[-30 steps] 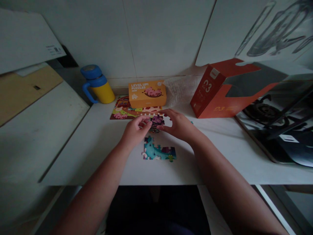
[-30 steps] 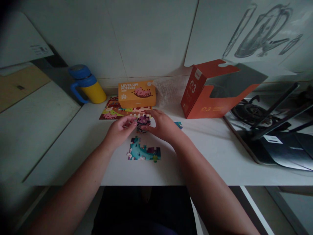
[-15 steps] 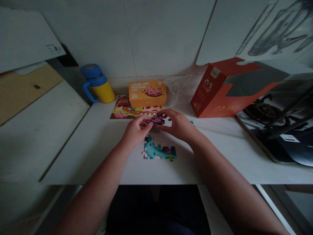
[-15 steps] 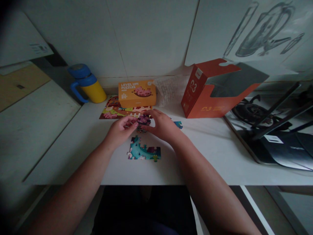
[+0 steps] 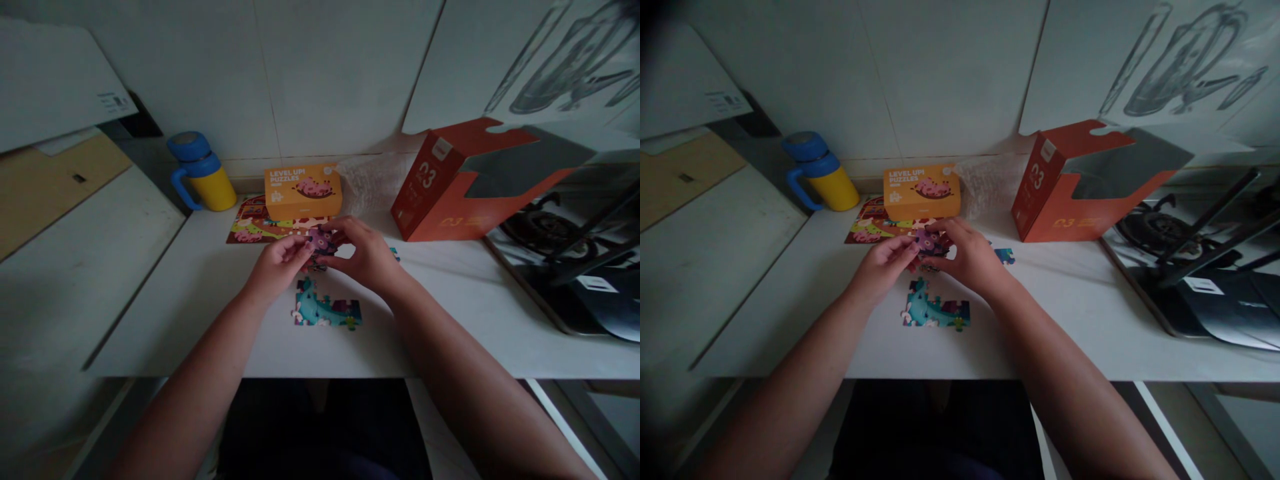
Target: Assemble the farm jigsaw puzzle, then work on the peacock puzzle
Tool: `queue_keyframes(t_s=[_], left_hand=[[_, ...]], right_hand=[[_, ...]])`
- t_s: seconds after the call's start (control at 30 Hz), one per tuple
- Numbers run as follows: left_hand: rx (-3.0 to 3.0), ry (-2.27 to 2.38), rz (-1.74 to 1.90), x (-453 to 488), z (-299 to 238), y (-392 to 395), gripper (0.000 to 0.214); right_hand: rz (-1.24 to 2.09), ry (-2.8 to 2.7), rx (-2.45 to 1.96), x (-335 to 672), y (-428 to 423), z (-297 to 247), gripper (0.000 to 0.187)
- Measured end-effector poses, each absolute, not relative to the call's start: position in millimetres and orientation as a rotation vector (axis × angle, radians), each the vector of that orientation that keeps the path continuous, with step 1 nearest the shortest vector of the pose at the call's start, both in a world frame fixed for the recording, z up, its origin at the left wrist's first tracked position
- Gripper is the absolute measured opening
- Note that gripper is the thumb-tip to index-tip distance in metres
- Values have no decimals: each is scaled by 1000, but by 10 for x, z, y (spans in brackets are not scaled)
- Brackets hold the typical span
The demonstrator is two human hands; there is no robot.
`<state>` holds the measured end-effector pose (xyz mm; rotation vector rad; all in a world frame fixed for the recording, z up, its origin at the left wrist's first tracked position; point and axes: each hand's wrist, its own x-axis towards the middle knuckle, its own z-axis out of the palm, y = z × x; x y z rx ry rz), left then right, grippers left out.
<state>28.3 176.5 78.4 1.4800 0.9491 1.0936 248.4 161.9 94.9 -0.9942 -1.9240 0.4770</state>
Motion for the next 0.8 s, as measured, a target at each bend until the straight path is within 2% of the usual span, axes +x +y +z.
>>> queue_keyframes(t_s=[0.5, 0.67, 0.8], left_hand=[[1335, 868, 1049, 292, 791, 1769, 41], [1365, 860, 1019, 303, 815, 1748, 32], [1371, 877, 1022, 306, 808, 1745, 32]], right_hand=[[930, -1566, -1072, 2369, 1643, 860, 50], [972, -1446, -1067, 2390, 1690, 819, 56], [882, -1366, -1103, 2459, 1750, 861, 60]])
